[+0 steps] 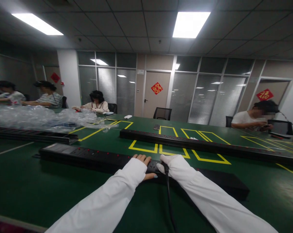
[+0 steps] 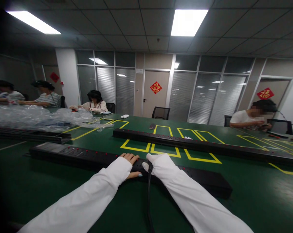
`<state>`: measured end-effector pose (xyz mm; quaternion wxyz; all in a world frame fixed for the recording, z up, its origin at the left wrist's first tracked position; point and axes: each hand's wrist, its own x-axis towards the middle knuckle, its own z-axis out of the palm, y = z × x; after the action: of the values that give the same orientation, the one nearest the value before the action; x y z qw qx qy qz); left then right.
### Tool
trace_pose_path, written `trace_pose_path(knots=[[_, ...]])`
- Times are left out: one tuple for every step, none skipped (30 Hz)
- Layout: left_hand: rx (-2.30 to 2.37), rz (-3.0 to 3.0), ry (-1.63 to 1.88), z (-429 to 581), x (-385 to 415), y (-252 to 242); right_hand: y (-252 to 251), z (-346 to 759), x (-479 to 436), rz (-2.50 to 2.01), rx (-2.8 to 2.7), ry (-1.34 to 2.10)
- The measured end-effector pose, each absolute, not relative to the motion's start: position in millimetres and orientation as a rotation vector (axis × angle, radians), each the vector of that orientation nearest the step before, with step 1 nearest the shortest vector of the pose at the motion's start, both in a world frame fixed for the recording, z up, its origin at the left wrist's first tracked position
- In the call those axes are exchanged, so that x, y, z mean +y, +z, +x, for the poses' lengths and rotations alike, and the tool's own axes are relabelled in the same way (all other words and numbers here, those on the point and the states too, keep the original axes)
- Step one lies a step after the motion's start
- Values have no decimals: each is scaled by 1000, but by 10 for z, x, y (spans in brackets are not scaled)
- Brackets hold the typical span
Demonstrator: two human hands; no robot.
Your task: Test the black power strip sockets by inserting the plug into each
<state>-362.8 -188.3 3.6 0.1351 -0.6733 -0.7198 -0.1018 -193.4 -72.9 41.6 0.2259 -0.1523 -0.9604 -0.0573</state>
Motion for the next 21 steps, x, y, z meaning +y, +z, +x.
trace_pose_path(knots=[[-2077, -1958, -295, -3626, -1886, 40, 417, -1937, -731, -414, -2650, -182], [-2068, -1963, -297, -3624, -1890, 48, 419, -1942, -735, -408, -2650, -203], [-2060, -1964, -301, -3621, -1895, 58, 423, -1949, -738, -398, -2651, -226], [-2053, -1960, -309, -3619, -1901, 70, 427, -1956, -741, -384, -2653, -249], [-2049, -1961, -316, -3616, -1906, 83, 431, -1961, -743, -367, -2657, -270], [-2047, -1966, -321, -3612, -1912, 96, 436, -1964, -745, -350, -2659, -289], [-2048, -1972, -324, -3607, -1917, 108, 440, -1965, -746, -332, -2660, -308], [-2050, -1979, -323, -3602, -1921, 117, 445, -1962, -746, -316, -2657, -325], [-2049, -1987, -321, -3596, -1925, 124, 452, -1957, -748, -304, -2653, -338], [-2045, -1993, -319, -3589, -1927, 127, 460, -1951, -753, -295, -2650, -349], [-2040, -1994, -318, -3581, -1928, 126, 469, -1948, -762, -284, -2648, -358], [-2034, -1993, -322, -3573, -1928, 124, 479, -1951, -777, -271, -2645, -364], [-2029, -1993, -326, -3565, -1927, 119, 487, -1964, -796, -257, -2640, -370], [-2025, -1994, -330, -3559, -1925, 115, 494, -1990, -820, -241, -2634, -375], [-2022, -1995, -333, -3555, -1922, 110, 496, -2029, -846, -232, -2631, -383], [-2023, -1994, -333, -3556, -1918, 107, 495, -2083, -874, -234, -2630, -392], [-2031, -1994, -327, -3561, -1914, 106, 489, -2146, -900, -241, -2639, -401], [-2046, -1993, -313, -3572, -1909, 105, 480, -2215, -924, -261, -2656, -414], [-2068, -1993, -291, -3589, -1903, 105, 470, -2284, -943, -274, -2677, -423], [-2093, -1991, -265, -3609, -1896, 106, 459, -2348, -957, -280, -2696, -429], [-2122, -1988, -238, -3631, -1888, 106, 450, -2401, -966, -283, -2708, -423]])
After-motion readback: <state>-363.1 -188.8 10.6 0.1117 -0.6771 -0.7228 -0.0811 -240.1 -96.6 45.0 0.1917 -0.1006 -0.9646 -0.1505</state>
